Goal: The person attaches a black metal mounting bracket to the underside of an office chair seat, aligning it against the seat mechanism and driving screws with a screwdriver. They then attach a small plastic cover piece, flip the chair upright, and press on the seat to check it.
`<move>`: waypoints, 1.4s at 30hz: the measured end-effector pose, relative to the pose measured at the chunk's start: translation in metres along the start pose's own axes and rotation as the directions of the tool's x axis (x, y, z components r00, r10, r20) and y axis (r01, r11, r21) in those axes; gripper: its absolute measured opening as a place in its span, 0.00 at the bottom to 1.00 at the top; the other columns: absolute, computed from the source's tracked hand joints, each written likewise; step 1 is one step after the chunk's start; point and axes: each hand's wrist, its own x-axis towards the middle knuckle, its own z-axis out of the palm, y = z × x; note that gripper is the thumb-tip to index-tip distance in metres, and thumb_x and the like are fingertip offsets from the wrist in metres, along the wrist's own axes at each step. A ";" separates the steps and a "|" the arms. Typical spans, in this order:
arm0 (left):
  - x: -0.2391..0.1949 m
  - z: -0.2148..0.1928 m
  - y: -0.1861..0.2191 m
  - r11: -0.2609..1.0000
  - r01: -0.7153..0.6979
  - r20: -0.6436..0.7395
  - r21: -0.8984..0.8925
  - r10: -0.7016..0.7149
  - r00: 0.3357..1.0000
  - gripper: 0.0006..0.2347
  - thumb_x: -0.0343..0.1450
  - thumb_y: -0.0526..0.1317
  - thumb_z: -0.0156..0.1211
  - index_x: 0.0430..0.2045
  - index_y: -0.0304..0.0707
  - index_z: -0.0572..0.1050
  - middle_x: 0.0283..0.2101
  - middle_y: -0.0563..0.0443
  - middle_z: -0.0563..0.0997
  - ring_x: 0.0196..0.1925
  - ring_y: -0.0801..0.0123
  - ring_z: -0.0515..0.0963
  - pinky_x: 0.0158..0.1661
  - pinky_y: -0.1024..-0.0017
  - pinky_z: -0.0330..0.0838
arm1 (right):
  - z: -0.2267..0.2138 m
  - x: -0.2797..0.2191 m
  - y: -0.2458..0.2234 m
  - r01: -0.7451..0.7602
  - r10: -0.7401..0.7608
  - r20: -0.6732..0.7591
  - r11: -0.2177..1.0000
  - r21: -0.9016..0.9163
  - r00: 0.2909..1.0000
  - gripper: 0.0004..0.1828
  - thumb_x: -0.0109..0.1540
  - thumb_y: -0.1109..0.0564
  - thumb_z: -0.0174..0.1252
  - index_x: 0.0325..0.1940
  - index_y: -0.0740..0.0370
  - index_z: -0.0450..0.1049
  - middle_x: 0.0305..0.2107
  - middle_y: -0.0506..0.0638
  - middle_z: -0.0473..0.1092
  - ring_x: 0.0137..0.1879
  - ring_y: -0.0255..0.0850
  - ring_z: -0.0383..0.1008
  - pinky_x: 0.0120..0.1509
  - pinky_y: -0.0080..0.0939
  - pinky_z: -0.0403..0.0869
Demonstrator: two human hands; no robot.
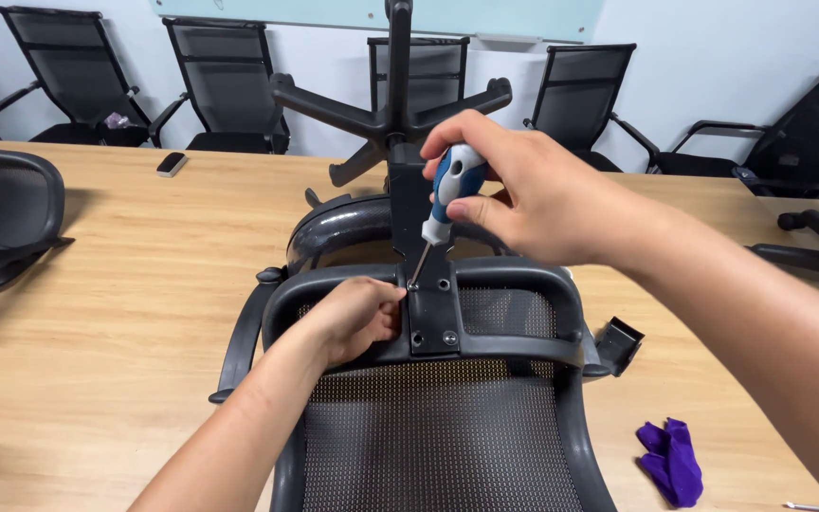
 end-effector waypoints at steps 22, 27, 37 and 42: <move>-0.007 0.038 0.006 0.937 -0.015 -0.132 0.348 0.065 0.989 0.09 0.70 0.35 0.62 0.38 0.25 0.80 0.37 0.42 0.85 0.36 0.62 0.84 0.36 0.65 0.79 | -0.002 0.037 -0.013 0.070 0.004 0.200 0.929 -0.363 0.980 0.24 0.61 0.49 0.62 0.59 0.58 0.70 0.47 0.54 0.75 0.43 0.52 0.79 0.47 0.51 0.77; -0.006 0.039 0.008 0.858 0.062 -0.264 0.510 0.087 0.961 0.11 0.68 0.38 0.68 0.37 0.26 0.79 0.34 0.43 0.82 0.31 0.64 0.78 0.30 0.66 0.70 | 0.004 0.037 -0.031 -0.283 0.308 -0.054 0.772 -0.569 0.950 0.24 0.67 0.42 0.62 0.57 0.61 0.69 0.37 0.62 0.77 0.44 0.56 0.80 0.51 0.50 0.77; -0.008 0.028 0.010 0.882 0.013 -0.118 0.471 0.048 0.992 0.13 0.69 0.40 0.65 0.43 0.32 0.79 0.39 0.48 0.83 0.38 0.70 0.80 0.38 0.71 0.74 | 0.005 0.028 -0.019 -0.087 0.118 0.037 0.882 -0.464 0.992 0.24 0.60 0.49 0.68 0.56 0.61 0.71 0.26 0.58 0.78 0.33 0.49 0.80 0.36 0.48 0.78; -0.020 0.031 0.022 0.859 0.141 -0.182 0.493 -0.057 0.982 0.14 0.70 0.42 0.65 0.45 0.33 0.78 0.45 0.47 0.82 0.46 0.68 0.79 0.47 0.68 0.75 | 0.008 0.021 0.003 -0.165 0.074 -0.175 0.790 -0.591 0.982 0.26 0.64 0.45 0.70 0.51 0.68 0.70 0.27 0.62 0.76 0.40 0.55 0.77 0.39 0.49 0.76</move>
